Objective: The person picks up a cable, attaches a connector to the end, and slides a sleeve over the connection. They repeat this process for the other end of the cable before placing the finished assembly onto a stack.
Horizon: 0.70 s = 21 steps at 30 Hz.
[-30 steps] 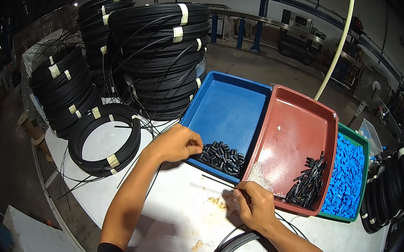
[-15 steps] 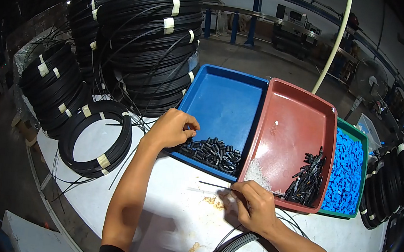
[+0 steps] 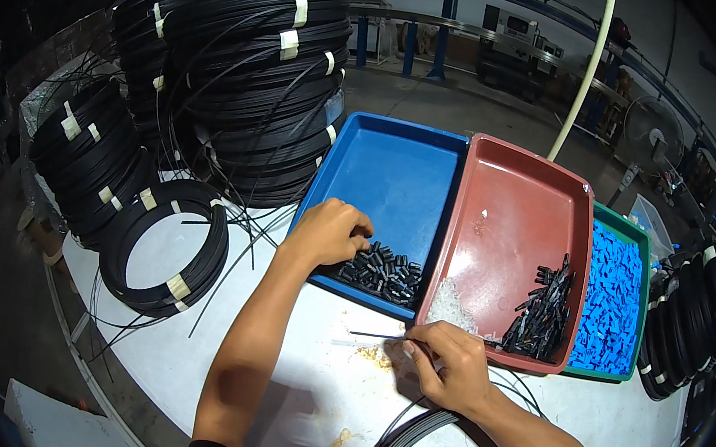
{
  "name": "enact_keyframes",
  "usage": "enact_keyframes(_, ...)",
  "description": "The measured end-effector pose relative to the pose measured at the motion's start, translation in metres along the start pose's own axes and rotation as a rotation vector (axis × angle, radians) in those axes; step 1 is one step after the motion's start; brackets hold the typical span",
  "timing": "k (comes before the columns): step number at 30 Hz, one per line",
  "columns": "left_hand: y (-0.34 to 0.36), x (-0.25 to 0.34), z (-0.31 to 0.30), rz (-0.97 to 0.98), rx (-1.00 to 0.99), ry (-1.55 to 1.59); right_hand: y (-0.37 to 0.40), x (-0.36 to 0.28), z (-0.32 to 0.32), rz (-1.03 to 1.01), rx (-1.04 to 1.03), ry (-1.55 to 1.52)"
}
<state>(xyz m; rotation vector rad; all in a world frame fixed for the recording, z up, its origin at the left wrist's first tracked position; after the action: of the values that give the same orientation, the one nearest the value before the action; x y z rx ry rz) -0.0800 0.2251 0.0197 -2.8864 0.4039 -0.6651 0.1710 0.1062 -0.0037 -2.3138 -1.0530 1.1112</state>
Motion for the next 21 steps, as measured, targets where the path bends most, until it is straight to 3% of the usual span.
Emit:
enact_keyframes(10, -0.004, 0.001, 0.005, -0.091, -0.055, 0.001, 0.001, 0.001, 0.001, 0.002, -0.029, -0.007)
enact_keyframes(12, -0.004, -0.002, 0.008, 0.048, 0.045, -0.097, 0.001, 0.0, 0.001, -0.011, -0.028, -0.019)
enact_keyframes(21, -0.002, 0.003, 0.011, 0.077, 0.056, -0.125, 0.0, -0.002, 0.0, 0.001, -0.079, -0.02)
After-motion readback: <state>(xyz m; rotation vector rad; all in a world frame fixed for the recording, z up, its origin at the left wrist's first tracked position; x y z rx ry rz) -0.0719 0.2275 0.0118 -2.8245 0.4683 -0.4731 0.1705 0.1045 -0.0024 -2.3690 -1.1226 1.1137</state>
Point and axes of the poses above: each hand's wrist, its own y-axis away from the middle knuckle, its own z-axis out of the palm, x = y × z, the point moved 1 cm from there along -y, towards the middle knuckle, and after that the axes turned 1 degree about y, right-handed, at the moved point
